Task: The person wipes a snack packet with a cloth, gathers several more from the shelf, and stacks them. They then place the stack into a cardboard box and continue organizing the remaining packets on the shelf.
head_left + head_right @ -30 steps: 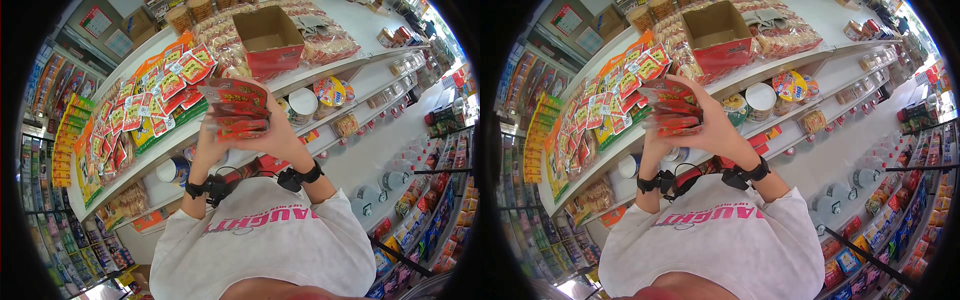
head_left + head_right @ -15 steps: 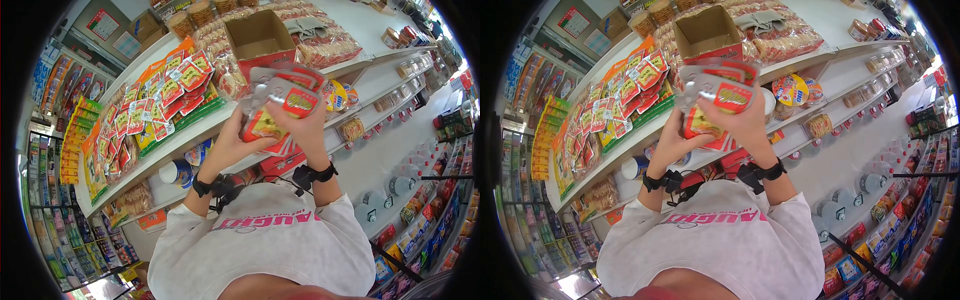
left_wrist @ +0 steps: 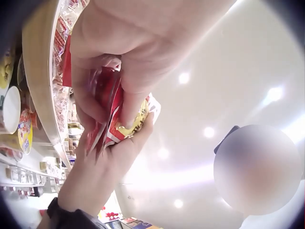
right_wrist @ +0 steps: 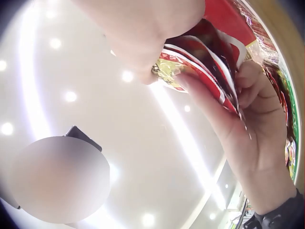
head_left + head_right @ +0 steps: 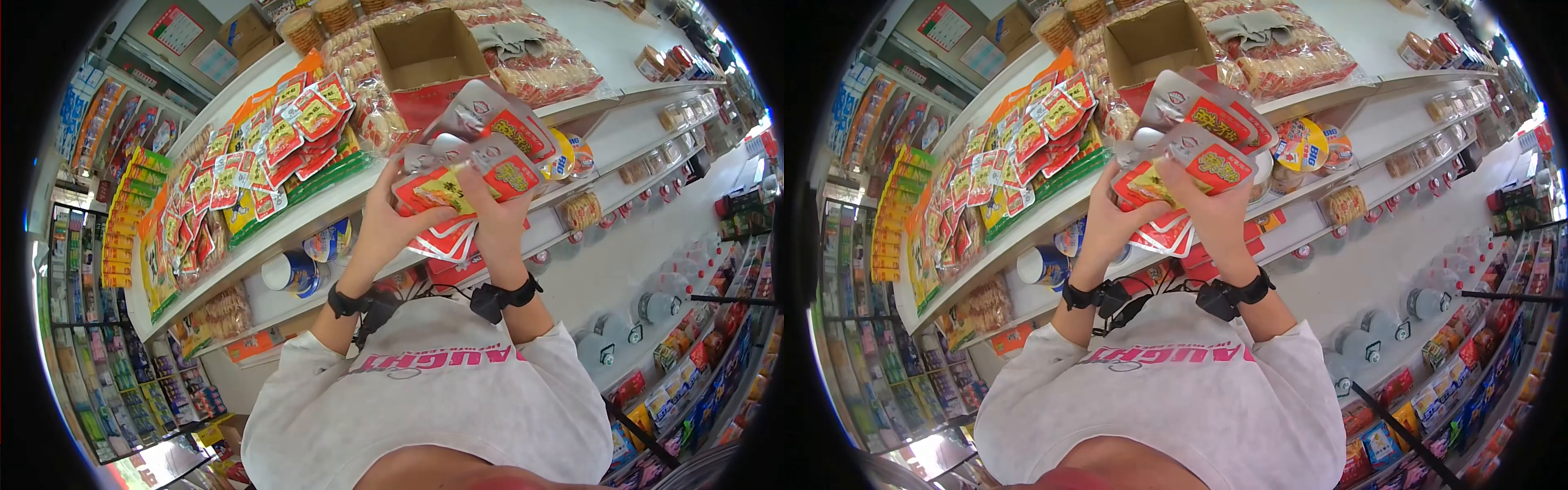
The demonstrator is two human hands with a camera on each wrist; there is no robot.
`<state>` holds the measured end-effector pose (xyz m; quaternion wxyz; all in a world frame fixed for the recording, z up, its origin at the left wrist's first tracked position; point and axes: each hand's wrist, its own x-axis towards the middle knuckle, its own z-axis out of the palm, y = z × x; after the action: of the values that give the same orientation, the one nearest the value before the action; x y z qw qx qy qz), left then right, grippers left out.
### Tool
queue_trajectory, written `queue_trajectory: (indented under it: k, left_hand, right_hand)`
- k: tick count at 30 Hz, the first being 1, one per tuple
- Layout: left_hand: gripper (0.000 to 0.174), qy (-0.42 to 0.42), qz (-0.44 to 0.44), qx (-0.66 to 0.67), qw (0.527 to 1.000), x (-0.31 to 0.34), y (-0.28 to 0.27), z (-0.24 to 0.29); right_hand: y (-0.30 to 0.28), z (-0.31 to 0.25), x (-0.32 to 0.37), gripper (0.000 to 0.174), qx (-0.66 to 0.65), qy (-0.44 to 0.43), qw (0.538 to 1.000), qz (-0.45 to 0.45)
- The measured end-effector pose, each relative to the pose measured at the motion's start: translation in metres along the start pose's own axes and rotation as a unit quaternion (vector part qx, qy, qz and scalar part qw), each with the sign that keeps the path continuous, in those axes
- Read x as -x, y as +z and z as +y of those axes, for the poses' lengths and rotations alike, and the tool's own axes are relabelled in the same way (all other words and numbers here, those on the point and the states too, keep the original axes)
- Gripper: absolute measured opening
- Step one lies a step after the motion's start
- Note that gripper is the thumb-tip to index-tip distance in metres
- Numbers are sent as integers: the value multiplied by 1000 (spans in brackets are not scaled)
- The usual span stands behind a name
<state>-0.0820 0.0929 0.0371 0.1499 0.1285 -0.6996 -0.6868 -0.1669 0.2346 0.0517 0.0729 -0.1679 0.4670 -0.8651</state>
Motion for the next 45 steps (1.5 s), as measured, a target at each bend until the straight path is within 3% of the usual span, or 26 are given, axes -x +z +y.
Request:
queue_trajectory:
  k: [2, 3, 6, 9, 12, 13, 15, 18, 19, 22, 24, 25, 28, 29, 31, 33, 37, 40, 43, 45]
  left_hand:
    - [70, 36, 21, 53, 998, 6, 7, 11]
    - [65, 107, 44, 75, 991, 5, 7, 4]
    - [70, 84, 78, 144, 983, 5, 1, 1]
    - [84, 54, 80, 119, 988, 6, -5, -3]
    - [104, 159, 20, 75, 984, 18, -8, -3]
    - [122, 117, -8, 99, 988, 20, -6, 4]
    - [122, 124, 13, 141, 982, 21, -1, -14]
    - [99, 161, 68, 127, 976, 26, 3, -76]
    - [99, 151, 99, 57, 982, 24, 3, -84]
    - [86, 102, 103, 73, 987, 29, -2, -69]
    - [79, 55, 76, 356, 930, 29, 1, -42]
    - [68, 47, 56, 432, 899, 29, -2, -36]
    - [56, 28, 3, 517, 856, 30, -13, -34]
    - [56, 29, -1, 503, 864, 31, -16, -30]
    - [55, 28, -9, 475, 880, 38, -20, -14]
    - [55, 6, -13, 453, 891, 42, -29, -18]
    - [57, 16, 5, 412, 911, 50, -33, -13]
    - [61, 77, -44, 350, 933, 48, -48, -17]
    - [62, 37, -25, 524, 851, 49, -50, -30]
    - [61, 53, -20, 479, 876, 48, -51, -32]
  right_hand:
    - [-2, 11, 8, 41, -62, 38, 997, -23]
    - [3, 8, 12, 40, -49, 41, 997, -38]
    - [22, 4, 13, 38, 2, 20, 999, -32]
    - [29, 3, 7, 39, -25, 28, 999, 2]
    - [35, 0, -1, 40, -71, 47, 995, 54]
    - [38, -7, -4, 39, -103, 54, 991, 66]
    - [42, -9, -6, 40, -145, 50, 986, 69]
    - [51, 0, 4, 38, -23, 43, 999, 16]
    - [54, 4, 5, 38, -10, 34, 999, -17]
    - [59, 8, 6, 38, 47, 20, 993, -103]
    - [62, -4, 2, 38, 109, 30, 985, -132]
    - [64, -6, 2, 40, 122, 31, 982, -142]
    - [71, -15, -1, 46, 138, 51, 976, -159]
    - [74, -22, 0, 49, 128, 70, 977, -158]
    - [81, -23, 1, 54, 97, 12, 985, -140]
    - [93, -15, 0, 60, 53, -143, 982, -107]
    - [95, -13, -5, 61, 42, -177, 976, -120]
    - [89, -6, -9, 55, 95, -155, 971, -153]
    - [91, -5, -9, 51, 134, -163, 963, -168]
    - [95, -2, -13, 50, 146, -219, 951, -161]
